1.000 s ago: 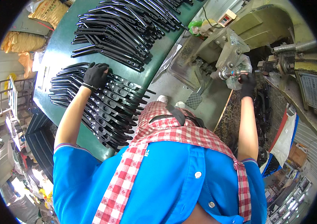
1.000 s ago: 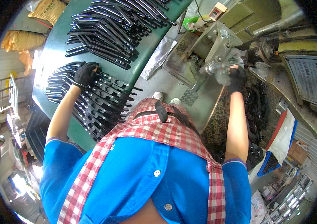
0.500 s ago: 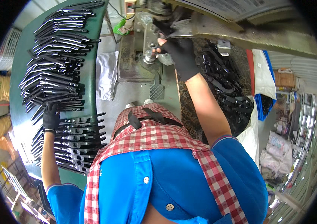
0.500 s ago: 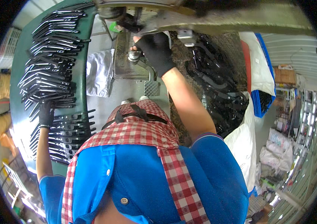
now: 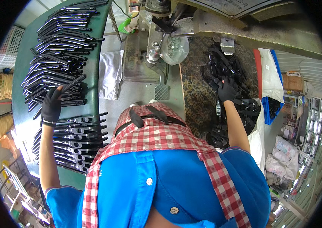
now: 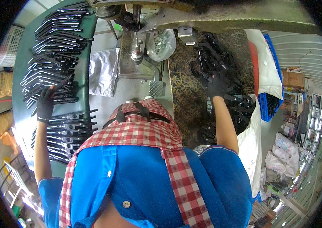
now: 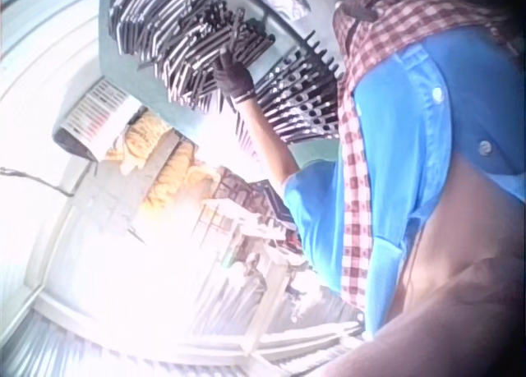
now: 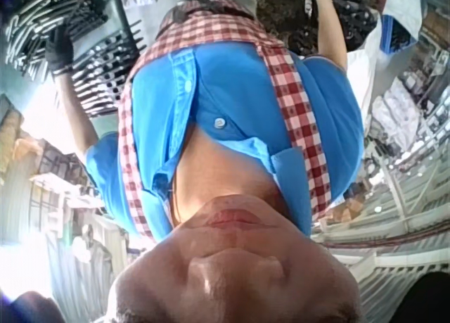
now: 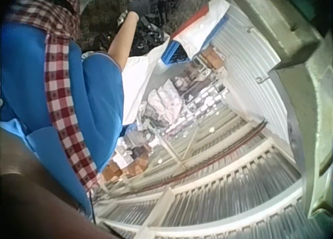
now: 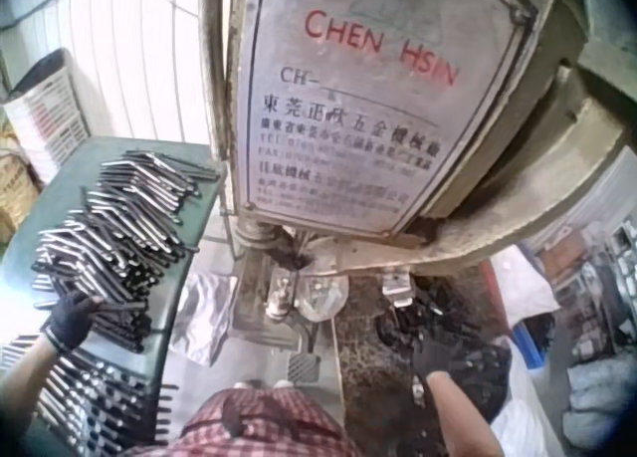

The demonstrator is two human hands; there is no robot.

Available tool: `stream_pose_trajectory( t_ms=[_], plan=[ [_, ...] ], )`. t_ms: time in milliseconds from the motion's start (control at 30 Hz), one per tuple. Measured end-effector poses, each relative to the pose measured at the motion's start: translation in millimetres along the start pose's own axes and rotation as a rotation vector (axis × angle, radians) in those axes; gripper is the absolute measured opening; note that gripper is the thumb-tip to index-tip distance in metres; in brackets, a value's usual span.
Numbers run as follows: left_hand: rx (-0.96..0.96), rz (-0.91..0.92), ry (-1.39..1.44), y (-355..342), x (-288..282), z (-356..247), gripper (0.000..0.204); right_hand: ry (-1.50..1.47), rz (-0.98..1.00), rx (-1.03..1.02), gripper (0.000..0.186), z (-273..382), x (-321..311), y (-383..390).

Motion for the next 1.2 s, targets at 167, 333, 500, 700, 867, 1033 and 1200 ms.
stream_pose_trajectory(
  t_ms=[167,333,500,700,867,1033,1200],
  plan=[
    [0.026,0.08,0.255,-62.9,-13.8,-78.0,0.029,-0.529,0.004,-0.251,0.037,47.3,-59.4,10.0],
    [0.225,0.09,0.297,-107.0,-21.3,-153.6,0.033,-1.101,0.582,-0.341,0.042,156.2,-113.4,42.0],
    [0.319,0.15,0.41,-120.1,-30.7,-181.2,0.04,-1.122,0.537,-0.527,0.036,198.1,-156.0,53.8],
    [0.353,0.222,0.238,-113.9,-27.9,-179.3,0.033,-0.604,0.201,-0.824,0.032,230.6,-214.9,51.7],
    [0.409,0.135,0.087,-121.3,-48.1,-185.8,0.034,-0.609,0.238,-0.915,0.032,239.9,-203.9,44.8],
    [0.381,0.249,0.124,-121.7,-40.4,-185.3,0.032,-0.586,0.645,-0.678,0.038,246.4,-182.9,38.5],
    [0.361,0.264,0.166,-119.0,-28.8,-184.7,0.03,-0.597,0.292,-0.853,0.034,259.6,-221.8,35.8]
  ],
)
Point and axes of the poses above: each hand's wrist, its own y-axis away from the middle knuckle, its own x-axis out of the palm, z = x × y, the point moved 8 cm from there along -y, towards the middle knuckle, and after that the axes turned 2 degrees about x, right-handed, at the moved point
